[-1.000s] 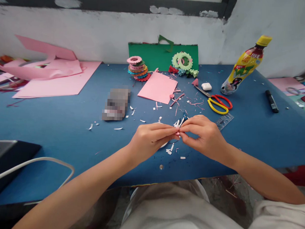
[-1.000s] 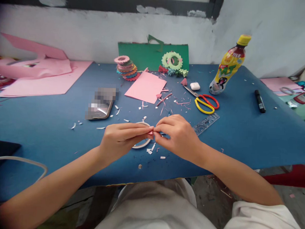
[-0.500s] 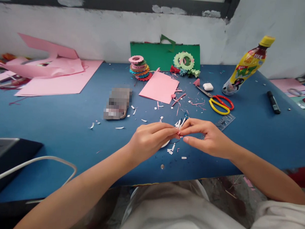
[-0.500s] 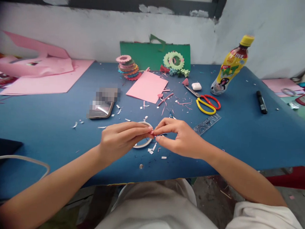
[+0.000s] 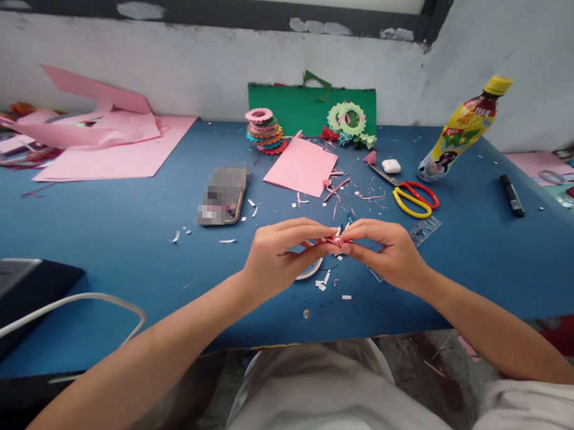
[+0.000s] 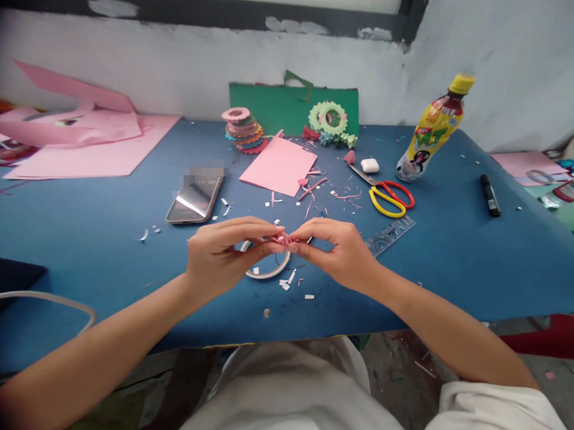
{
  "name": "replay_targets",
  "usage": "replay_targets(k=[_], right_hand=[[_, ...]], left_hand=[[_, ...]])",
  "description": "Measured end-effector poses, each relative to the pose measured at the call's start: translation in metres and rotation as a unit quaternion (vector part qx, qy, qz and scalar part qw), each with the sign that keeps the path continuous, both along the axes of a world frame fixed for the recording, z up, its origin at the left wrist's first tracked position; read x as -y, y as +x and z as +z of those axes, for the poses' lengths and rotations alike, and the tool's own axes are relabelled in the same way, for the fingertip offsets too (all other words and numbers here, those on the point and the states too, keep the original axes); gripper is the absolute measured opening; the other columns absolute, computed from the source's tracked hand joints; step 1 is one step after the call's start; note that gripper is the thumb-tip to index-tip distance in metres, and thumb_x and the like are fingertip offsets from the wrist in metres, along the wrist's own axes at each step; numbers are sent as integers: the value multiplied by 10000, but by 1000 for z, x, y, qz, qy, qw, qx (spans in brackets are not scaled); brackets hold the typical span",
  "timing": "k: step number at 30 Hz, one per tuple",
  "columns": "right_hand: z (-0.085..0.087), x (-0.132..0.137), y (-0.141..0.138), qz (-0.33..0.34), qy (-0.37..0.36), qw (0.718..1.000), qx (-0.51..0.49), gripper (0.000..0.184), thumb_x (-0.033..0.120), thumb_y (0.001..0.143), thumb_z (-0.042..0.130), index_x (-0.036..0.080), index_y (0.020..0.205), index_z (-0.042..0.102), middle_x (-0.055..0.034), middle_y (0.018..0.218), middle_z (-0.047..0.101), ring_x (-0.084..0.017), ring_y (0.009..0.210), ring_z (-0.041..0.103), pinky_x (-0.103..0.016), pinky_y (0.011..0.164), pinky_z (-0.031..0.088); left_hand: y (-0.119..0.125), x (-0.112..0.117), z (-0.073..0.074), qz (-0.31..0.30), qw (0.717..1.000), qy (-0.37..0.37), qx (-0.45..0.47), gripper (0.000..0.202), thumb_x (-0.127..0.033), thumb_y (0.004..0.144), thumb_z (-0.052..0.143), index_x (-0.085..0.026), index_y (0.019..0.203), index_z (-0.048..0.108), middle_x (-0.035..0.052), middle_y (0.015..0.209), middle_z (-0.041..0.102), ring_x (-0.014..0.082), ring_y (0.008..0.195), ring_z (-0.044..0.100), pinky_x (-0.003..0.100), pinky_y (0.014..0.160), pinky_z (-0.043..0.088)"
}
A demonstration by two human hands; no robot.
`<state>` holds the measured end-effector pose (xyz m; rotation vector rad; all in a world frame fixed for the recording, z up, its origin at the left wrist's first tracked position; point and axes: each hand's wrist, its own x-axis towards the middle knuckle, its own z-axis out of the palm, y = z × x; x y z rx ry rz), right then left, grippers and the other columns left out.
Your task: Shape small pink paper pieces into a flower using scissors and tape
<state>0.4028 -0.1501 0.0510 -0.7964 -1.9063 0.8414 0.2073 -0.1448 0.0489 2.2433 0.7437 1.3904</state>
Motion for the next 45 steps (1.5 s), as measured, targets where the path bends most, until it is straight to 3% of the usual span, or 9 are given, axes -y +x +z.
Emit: replay_targets(k=[6,14,18,23,28,35,40,45], right_hand=[[3,5,2,-46,130,990,43,36,166,781,634,154,810,652,-43,789,669,-118,757,613,-250,725,500],[5,2,5,-34,133,990,42,17,167,785,628,159,800,628,-34,775,658,-112,741,608,-236,693,496],[5,1,7,-4,107,994,36,23,186,789,629,166,801,625,-28,773,653,-110,734,605,-240,687,497],[5,1,7,39,69,997,27,46,209,794,631,167,815,630,-24,785,652,-107,730,602,-246,694,502],[4,1,7,74,27,996,30,94,220,828,591,178,897,639,-26,839,672,-108,762,613,-246,709,507],[1,3,6,62,-46,997,18,133,253,821,594,187,928,637,-17,845,670,-107,760,636,-227,692,531],[-4,5,1,34,-105,992,-57,187,236,777,641,185,952,603,-12,885,659,-107,797,645,-246,770,551],[-4,4,1,14,-136,990,-33,248,238,816,587,193,1060,580,-35,950,662,-129,849,650,-268,778,549]], left_hand=[[2,5,3,-1,1000,20,10,228,-84,707,699,-167,916,663,34,858,698,109,725,638,187,589,558],[-4,-1,6,-62,997,35,0,243,-22,734,662,-180,919,682,46,899,667,110,788,638,214,714,542],[-6,-3,8,-89,996,-17,7,199,-36,738,664,-197,849,698,42,921,646,120,805,631,232,738,537],[-6,-4,9,-138,986,-84,29,177,-51,725,683,-200,819,702,28,846,629,117,760,622,206,658,546],[-6,-1,8,-166,972,-158,45,268,-46,732,672,-203,948,673,24,850,619,110,696,638,191,567,555],[-4,-2,9,-98,994,-42,-25,199,-89,750,666,-197,917,679,28,843,661,100,729,633,178,636,550],[-1,0,7,-61,991,-121,21,142,-142,765,661,-184,898,689,36,853,659,93,691,630,142,531,543],[3,0,3,-58,970,-220,80,118,-189,765,667,-164,878,689,40,845,652,102,641,631,193,513,569]])
